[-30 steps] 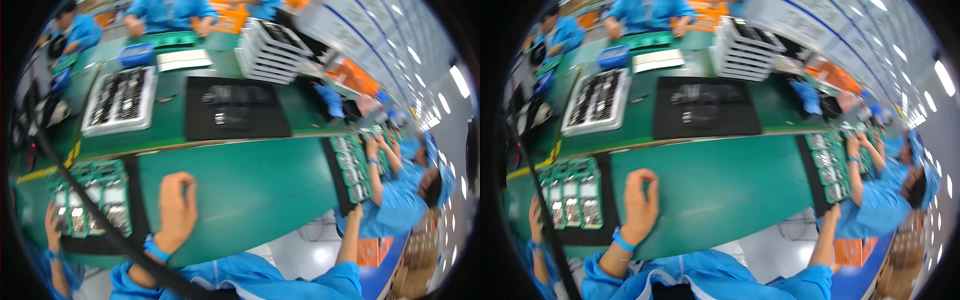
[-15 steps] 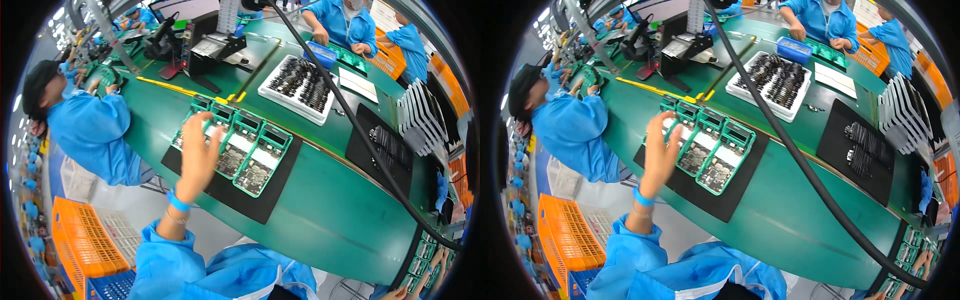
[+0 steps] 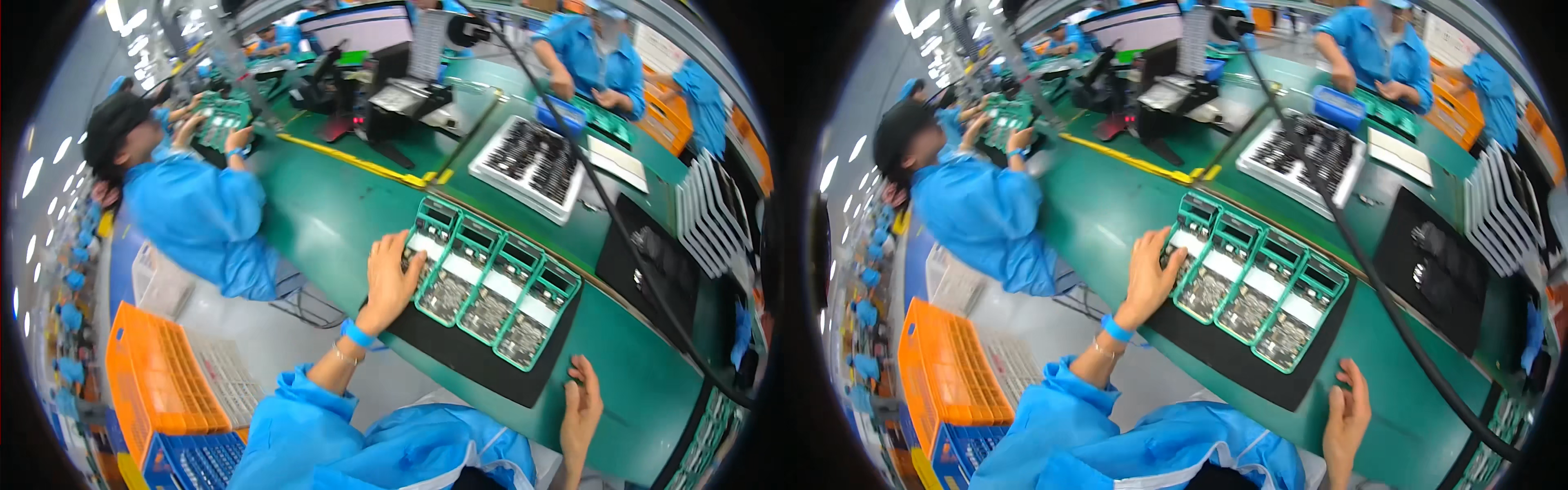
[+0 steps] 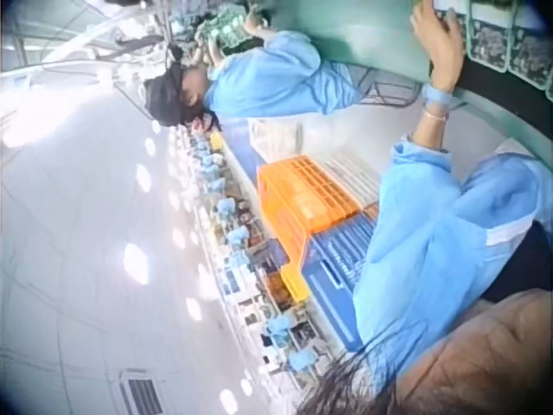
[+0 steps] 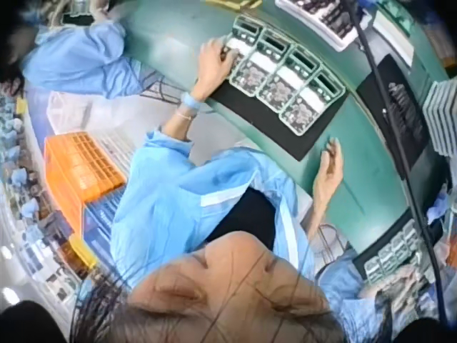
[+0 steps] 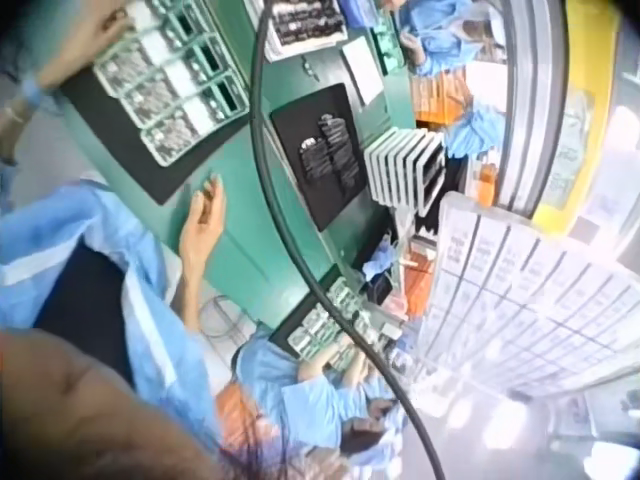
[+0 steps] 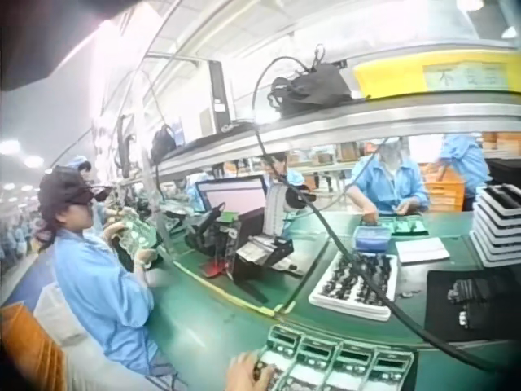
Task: The person is assembling small electronic components into PCB boards at a factory workstation.
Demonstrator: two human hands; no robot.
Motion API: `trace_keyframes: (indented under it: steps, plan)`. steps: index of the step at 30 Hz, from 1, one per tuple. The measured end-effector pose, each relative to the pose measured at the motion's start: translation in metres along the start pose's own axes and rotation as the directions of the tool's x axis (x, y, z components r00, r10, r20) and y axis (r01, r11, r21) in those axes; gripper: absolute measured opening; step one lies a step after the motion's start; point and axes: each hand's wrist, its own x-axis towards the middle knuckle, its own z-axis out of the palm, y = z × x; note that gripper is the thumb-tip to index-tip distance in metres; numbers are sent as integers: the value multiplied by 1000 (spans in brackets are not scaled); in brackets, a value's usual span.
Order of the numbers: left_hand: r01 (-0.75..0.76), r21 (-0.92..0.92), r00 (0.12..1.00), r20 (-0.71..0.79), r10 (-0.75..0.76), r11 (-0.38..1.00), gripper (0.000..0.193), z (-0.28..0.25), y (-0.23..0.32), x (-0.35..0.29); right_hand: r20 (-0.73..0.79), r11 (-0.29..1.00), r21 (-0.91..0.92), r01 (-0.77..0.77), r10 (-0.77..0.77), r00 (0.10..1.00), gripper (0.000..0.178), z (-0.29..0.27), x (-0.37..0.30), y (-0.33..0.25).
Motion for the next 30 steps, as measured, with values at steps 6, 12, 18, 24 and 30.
trace_keyframes:
  steps: [6,12,18,24,30]
  plan:
    - [3,-283,967,246,70,959,53,11,125,-52,-263,940,-340,-3,-91,961,44,-73,-16,14]
    - [29,-560,806,503,312,828,84,51,191,-85,-460,876,-474,-95,-154,875,39,-166,-29,45]
    - [95,-645,677,600,426,758,84,74,181,-86,-531,826,-555,-97,-263,805,31,-183,4,62]
    - [-76,-679,761,433,483,730,71,88,181,-15,-315,700,-694,167,-505,804,11,-148,125,3]
    - [-134,-779,653,395,646,613,69,148,201,30,-202,842,-539,-1,-128,971,21,-122,232,23]
